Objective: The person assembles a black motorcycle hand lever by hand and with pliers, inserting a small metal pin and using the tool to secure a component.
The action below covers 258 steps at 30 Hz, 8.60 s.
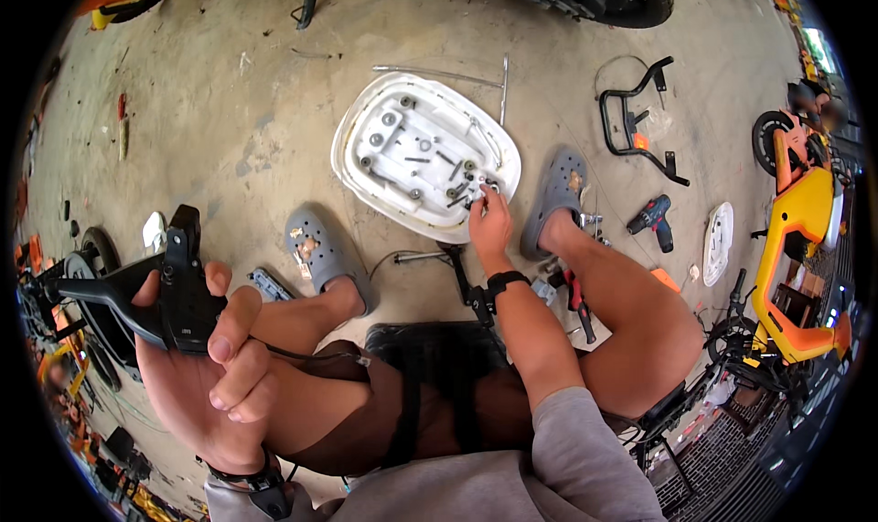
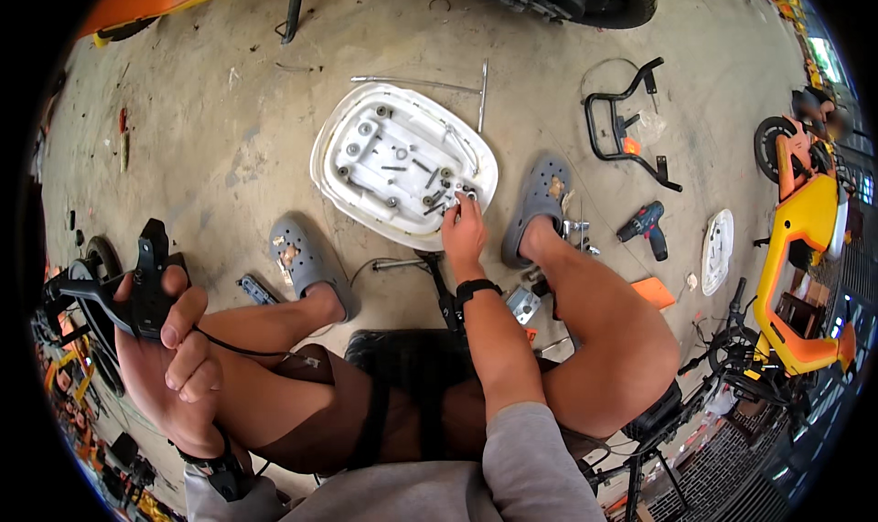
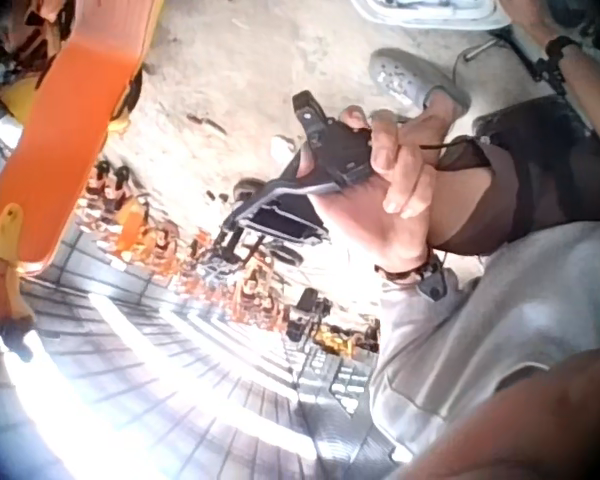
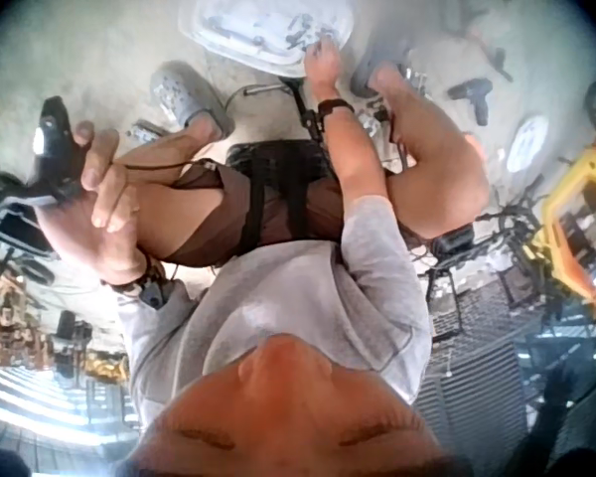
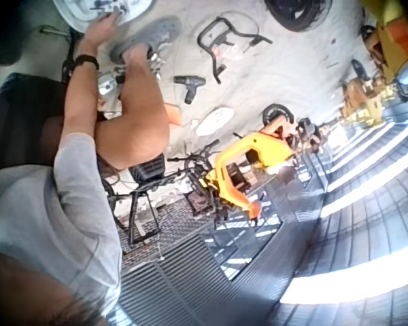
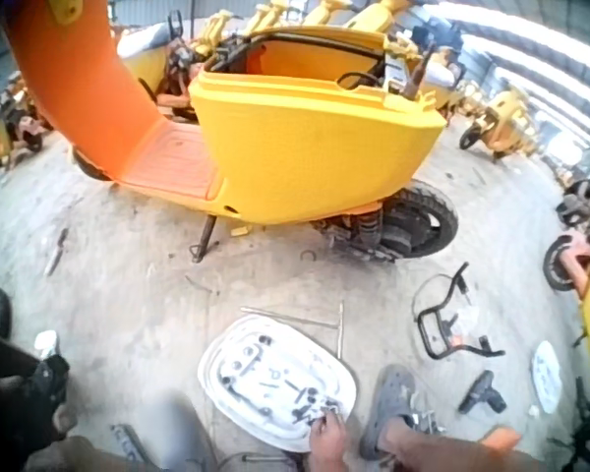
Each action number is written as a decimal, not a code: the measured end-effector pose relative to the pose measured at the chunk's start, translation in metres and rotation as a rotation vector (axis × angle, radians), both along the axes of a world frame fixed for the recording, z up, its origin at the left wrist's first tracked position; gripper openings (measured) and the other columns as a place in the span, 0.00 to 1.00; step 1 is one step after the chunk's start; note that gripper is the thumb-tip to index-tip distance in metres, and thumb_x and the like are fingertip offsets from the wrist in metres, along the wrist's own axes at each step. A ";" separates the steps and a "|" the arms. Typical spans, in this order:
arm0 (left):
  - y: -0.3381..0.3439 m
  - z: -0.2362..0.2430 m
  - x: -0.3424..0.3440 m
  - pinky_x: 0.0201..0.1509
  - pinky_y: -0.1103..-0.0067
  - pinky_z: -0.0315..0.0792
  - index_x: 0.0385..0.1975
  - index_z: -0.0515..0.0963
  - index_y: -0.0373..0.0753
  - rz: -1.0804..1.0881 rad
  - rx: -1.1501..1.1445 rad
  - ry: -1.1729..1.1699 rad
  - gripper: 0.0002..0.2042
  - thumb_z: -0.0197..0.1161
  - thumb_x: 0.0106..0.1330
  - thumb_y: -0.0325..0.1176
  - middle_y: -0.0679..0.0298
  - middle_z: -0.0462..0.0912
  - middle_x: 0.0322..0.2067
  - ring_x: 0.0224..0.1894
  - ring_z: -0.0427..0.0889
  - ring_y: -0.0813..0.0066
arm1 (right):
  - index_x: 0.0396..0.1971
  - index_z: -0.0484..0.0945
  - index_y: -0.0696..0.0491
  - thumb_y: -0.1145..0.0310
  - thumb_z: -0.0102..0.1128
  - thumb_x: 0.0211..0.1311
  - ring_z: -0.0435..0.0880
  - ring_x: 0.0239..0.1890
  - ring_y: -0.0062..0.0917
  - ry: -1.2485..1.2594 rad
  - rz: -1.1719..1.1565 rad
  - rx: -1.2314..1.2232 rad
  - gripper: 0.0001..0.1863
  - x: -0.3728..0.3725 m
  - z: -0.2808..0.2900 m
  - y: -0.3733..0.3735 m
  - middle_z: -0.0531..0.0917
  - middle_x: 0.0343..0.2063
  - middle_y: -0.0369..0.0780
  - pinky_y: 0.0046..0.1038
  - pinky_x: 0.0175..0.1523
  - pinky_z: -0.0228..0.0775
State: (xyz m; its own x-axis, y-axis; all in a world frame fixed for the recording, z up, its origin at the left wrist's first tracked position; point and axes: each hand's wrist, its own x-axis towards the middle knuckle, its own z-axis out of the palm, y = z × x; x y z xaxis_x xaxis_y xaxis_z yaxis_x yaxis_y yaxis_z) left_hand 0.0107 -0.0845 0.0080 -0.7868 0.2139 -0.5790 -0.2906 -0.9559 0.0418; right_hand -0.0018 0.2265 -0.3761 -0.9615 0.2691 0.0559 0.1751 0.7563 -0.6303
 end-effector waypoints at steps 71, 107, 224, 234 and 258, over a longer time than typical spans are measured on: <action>-0.004 0.001 -0.001 0.18 0.78 0.53 0.50 0.57 0.35 -0.052 -0.030 0.009 0.22 0.36 0.76 0.51 0.58 0.63 0.31 0.14 0.56 0.75 | 0.29 0.87 0.47 0.59 0.65 0.54 0.85 0.31 0.41 -0.427 -0.034 0.398 0.09 -0.032 0.005 0.009 0.86 0.28 0.43 0.42 0.38 0.76; 0.108 -0.024 -0.034 0.05 0.82 0.49 0.44 0.71 0.35 -0.736 -0.285 0.265 0.31 0.33 0.75 0.61 0.49 0.76 0.21 0.03 0.57 0.77 | 0.49 0.80 0.62 0.72 0.63 0.65 0.84 0.36 0.18 0.095 0.373 -0.999 0.15 -0.039 0.409 -0.006 0.85 0.43 0.43 0.15 0.34 0.69; 0.110 -0.005 -0.013 0.56 0.78 0.70 0.56 0.72 0.28 -0.125 -1.199 0.762 0.22 0.67 0.64 0.26 0.56 0.82 0.48 0.51 0.79 0.75 | 0.46 0.80 0.62 0.85 0.66 0.57 0.84 0.51 0.31 0.447 0.677 -0.835 0.16 -0.020 0.382 -0.018 0.84 0.47 0.49 0.27 0.56 0.77; 0.102 -0.017 -0.017 0.56 0.76 0.73 0.53 0.69 0.32 -0.088 -1.014 0.896 0.19 0.65 0.64 0.21 0.54 0.82 0.48 0.50 0.80 0.70 | 0.47 0.79 0.62 0.81 0.68 0.56 0.84 0.47 0.27 0.236 0.669 -1.001 0.17 -0.020 0.392 -0.018 0.84 0.46 0.47 0.25 0.54 0.76; 0.107 -0.013 -0.018 0.47 0.72 0.78 0.48 0.75 0.34 0.264 -1.706 1.272 0.20 0.65 0.55 0.12 0.49 0.79 0.47 0.46 0.82 0.58 | 0.42 0.77 0.55 0.77 0.67 0.60 0.73 0.21 0.10 -0.070 0.567 -1.463 0.12 -0.025 0.397 -0.003 0.85 0.44 0.50 0.13 0.23 0.63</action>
